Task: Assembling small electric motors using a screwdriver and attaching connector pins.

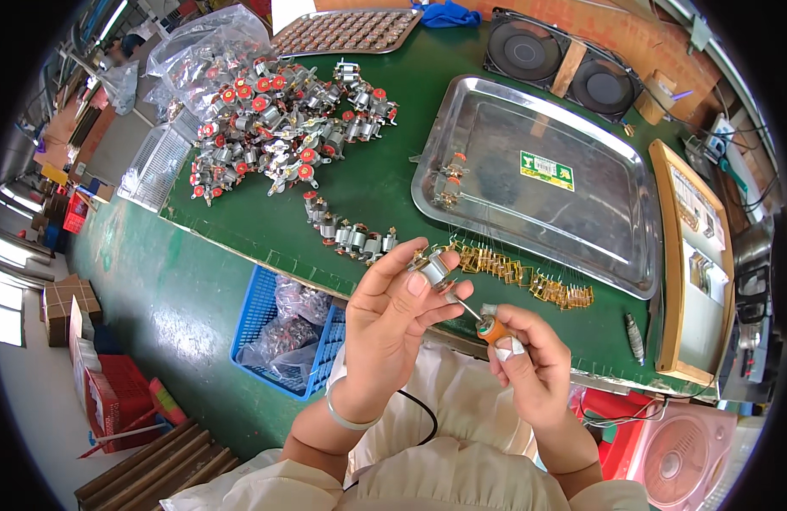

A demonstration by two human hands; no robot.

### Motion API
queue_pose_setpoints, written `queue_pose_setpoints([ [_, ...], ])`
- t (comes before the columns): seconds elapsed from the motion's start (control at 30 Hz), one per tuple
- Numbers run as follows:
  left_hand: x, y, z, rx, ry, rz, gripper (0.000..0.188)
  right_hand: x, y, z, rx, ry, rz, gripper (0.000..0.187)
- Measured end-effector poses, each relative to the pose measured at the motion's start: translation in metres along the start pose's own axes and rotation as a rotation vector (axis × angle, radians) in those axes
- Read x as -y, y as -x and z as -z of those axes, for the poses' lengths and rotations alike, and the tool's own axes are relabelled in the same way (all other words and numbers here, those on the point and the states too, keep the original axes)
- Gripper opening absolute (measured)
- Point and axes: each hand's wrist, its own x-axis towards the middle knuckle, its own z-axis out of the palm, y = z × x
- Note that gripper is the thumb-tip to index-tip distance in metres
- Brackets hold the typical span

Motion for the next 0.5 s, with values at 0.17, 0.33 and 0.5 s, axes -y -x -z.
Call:
queue_pose_setpoints([
  [0.17, 0.0035, -0.0015, -0.0004, 0.013, -0.011, -0.023, 0.034, -0.0019, -0.0007, -0.0027, -0.03, -0.004, -0.041, 0.03],
  [0.33, 0.007, -0.0023, -0.0014, 0.007, 0.022, -0.037, 0.033, 0.0045, -0.0064, -0.0008, 0.039, -0.311, -0.231, 0.032],
  [0.5, 0.0102, -0.0022, -0.0013, 0.009, 0.056, -0.033, 0.032, 0.0047, -0.0064, -0.0029, 0.03, -0.523, -0.37, 0.031],
])
